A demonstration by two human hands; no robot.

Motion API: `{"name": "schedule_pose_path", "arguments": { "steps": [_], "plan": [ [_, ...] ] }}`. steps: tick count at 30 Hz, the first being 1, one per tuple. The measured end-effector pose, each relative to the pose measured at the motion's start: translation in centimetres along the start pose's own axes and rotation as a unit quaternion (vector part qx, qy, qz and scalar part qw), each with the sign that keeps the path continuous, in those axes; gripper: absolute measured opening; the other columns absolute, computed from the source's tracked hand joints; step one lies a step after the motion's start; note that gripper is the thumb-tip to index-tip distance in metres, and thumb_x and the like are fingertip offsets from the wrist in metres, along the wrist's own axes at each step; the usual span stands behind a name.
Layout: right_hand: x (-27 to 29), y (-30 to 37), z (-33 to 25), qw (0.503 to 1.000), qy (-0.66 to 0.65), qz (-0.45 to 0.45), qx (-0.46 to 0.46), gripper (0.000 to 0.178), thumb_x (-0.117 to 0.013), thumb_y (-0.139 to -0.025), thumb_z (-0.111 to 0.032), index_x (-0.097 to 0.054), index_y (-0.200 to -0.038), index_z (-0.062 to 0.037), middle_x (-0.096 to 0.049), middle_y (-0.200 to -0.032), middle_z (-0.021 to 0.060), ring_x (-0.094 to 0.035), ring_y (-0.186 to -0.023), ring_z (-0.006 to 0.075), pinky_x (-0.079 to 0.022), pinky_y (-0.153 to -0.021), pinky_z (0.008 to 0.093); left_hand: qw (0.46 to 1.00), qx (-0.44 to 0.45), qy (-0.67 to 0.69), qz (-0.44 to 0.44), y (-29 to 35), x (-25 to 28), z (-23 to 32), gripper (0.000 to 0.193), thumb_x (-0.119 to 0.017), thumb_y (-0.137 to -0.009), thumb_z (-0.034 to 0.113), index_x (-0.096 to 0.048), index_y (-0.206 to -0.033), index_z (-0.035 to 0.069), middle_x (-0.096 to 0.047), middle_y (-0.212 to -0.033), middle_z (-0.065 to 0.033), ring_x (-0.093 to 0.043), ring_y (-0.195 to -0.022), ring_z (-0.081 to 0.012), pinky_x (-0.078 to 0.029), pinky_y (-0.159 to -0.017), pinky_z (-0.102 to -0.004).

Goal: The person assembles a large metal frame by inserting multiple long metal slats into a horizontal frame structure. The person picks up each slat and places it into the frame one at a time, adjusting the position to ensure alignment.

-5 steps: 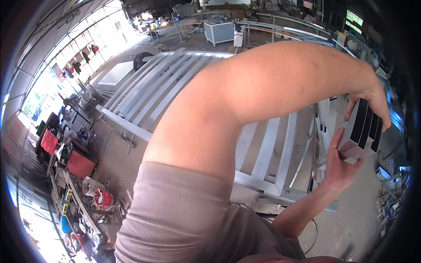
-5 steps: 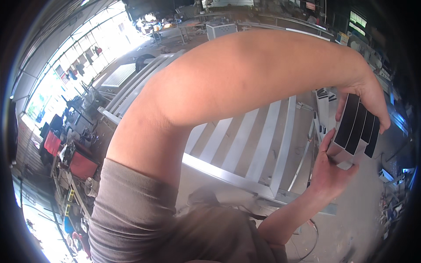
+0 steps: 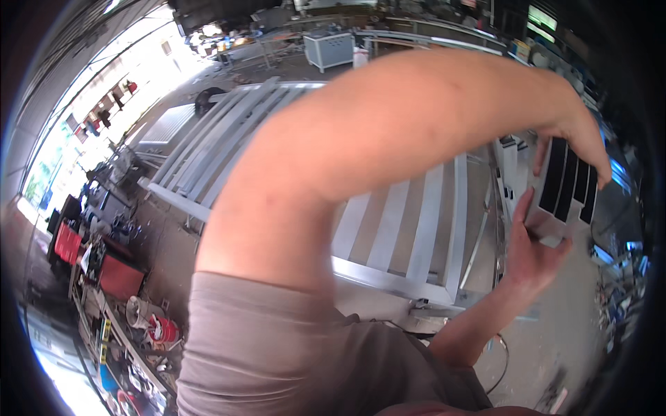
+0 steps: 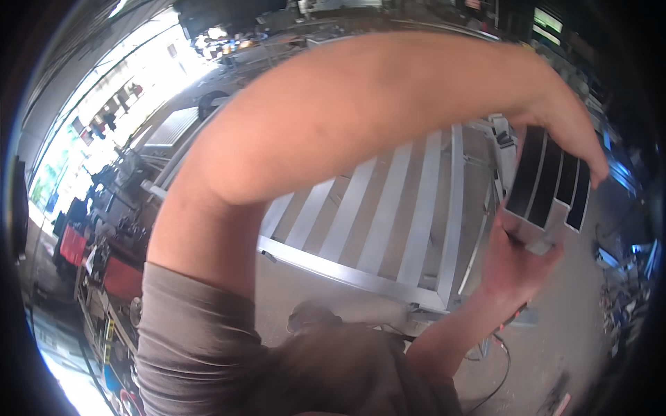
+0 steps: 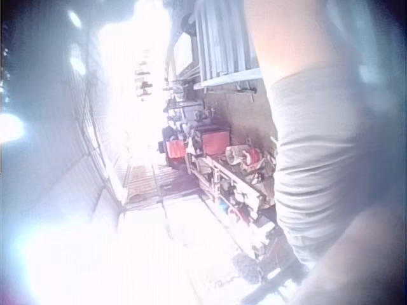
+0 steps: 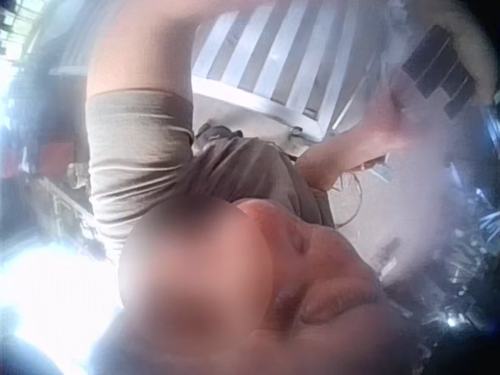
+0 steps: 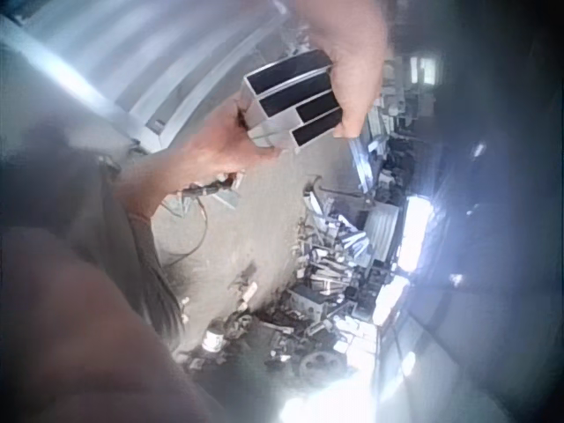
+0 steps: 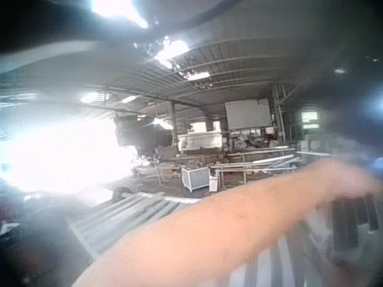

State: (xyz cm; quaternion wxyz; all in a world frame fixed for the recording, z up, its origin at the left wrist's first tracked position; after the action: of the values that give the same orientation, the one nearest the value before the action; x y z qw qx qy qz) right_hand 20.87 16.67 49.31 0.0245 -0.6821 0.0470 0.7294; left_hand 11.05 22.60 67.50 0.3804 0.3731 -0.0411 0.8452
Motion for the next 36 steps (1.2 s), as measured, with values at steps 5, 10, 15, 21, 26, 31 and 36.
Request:
{"name": "schedule_pose_path", "arguments": {
  "steps": [5,10,15,21,26,31,36],
  "plan": [
    [1.8,5.6,12.6,0.996,0.042,-0.065,0.044,0.045,-0.058,-0.104,-0.026,-0.058,-0.144,-0.007,-0.061,-0.144,0.0131,-0.054,-0.137,0.032,-0.037,-0.12,0.0613,0.995,-0.085,0.042,0.022,14.7,2.5,-7.2,0.05,-0.068,-0.09,0.04,-0.071,-0.125,0.006,-0.072,-0.122,-0.0133,-0.07,-0.109,-0.0209,-0.056,-0.094,-0.0338],
    [1.3,11.4,29.0,0.99,0.051,-0.122,0.046,0.042,-0.063,-0.101,-0.037,-0.064,-0.128,-0.0051,-0.065,-0.13,0.0123,-0.058,-0.127,0.0291,-0.042,-0.115,0.0506,0.956,-0.262,-0.045,0.122,32.4,6.4,-16.5,0.047,-0.063,-0.094,0.04,-0.07,-0.124,0.005,-0.071,-0.112,-0.0098,-0.068,-0.095,-0.0171,-0.056,-0.088,-0.0358],
    [0.4,15.7,42.4,0.992,0.076,-0.098,0.026,0.044,-0.063,-0.101,-0.038,-0.062,-0.132,-0.0077,-0.065,-0.132,0.0074,-0.061,-0.121,0.0254,-0.047,-0.11,0.0437,0.979,-0.151,0.025,0.132,44.1,12.5,-21.8,0.044,-0.062,-0.095,0.043,-0.074,-0.11,0.003,-0.072,-0.101,-0.0051,-0.068,-0.088,-0.0137,-0.054,-0.082,-0.03],
    [0.6,17.5,53.9,0.989,0.063,-0.128,-0.05,0.044,-0.065,-0.101,-0.03,-0.054,-0.139,-0.0091,-0.059,-0.137,0.007,-0.057,-0.124,0.0227,-0.046,-0.109,0.0392,0.966,-0.181,0.098,0.157,53.4,16.7,-29.8,0.045,-0.065,-0.097,0.036,-0.073,-0.126,0.001,-0.074,-0.115,-0.0076,-0.065,-0.104,-0.0163,-0.051,-0.095,-0.0296],
    [1.3,18.1,59.3,0.985,0.08,-0.14,-0.062,0.042,-0.061,-0.105,-0.029,-0.051,-0.141,-0.0093,-0.055,-0.14,0.0047,-0.054,-0.128,0.0191,-0.042,-0.111,0.0369,0.957,-0.109,0.152,0.222,58.3,18.4,-34.9,0.055,-0.067,-0.092,0.035,-0.069,-0.135,0.001,-0.072,-0.124,-0.0138,-0.065,-0.116,-0.0217,-0.048,-0.104,-0.0321],
    [1.8,18.1,64.4,0.982,0.18,-0.042,-0.038,0.039,-0.056,-0.108,-0.033,-0.051,-0.142,-0.0142,-0.055,-0.14,-0.0033,-0.052,-0.127,0.012,-0.04,-0.11,0.0325,0.93,-0.11,0.167,0.309,59.5,18.4,-38.8,0.082,-0.062,-0.085,0.05,-0.059,-0.141,-0.009,-0.062,-0.141,-0.029,-0.065,-0.126,-0.0359,-0.05,-0.107,-0.041],
    [1.0,16.0,66.3,0.984,0.109,-0.127,-0.054,0.067,-0.069,-0.098,-0.029,-0.032,-0.151,-0.0136,-0.052,-0.139,0.0041,-0.049,-0.127,0.0168,-0.04,-0.109,0.0364,0.897,-0.152,0.209,0.357,60.6,19.4,-39.3,0.094,-0.064,-0.081,0.057,-0.054,-0.143,-0.013,-0.05,-0.15,-0.0346,-0.057,-0.133,-0.0432,-0.045,-0.113,-0.047]
  ]
}}
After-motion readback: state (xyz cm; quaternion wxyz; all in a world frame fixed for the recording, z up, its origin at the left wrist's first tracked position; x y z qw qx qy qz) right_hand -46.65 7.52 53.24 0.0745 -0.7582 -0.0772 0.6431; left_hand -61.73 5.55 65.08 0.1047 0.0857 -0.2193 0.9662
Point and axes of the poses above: each hand's wrist, its own y-axis away from the middle knuckle, its own x-axis out of the back of the hand, z = x × y, the point moved 1 cm from there along -y, towards the middle knuckle
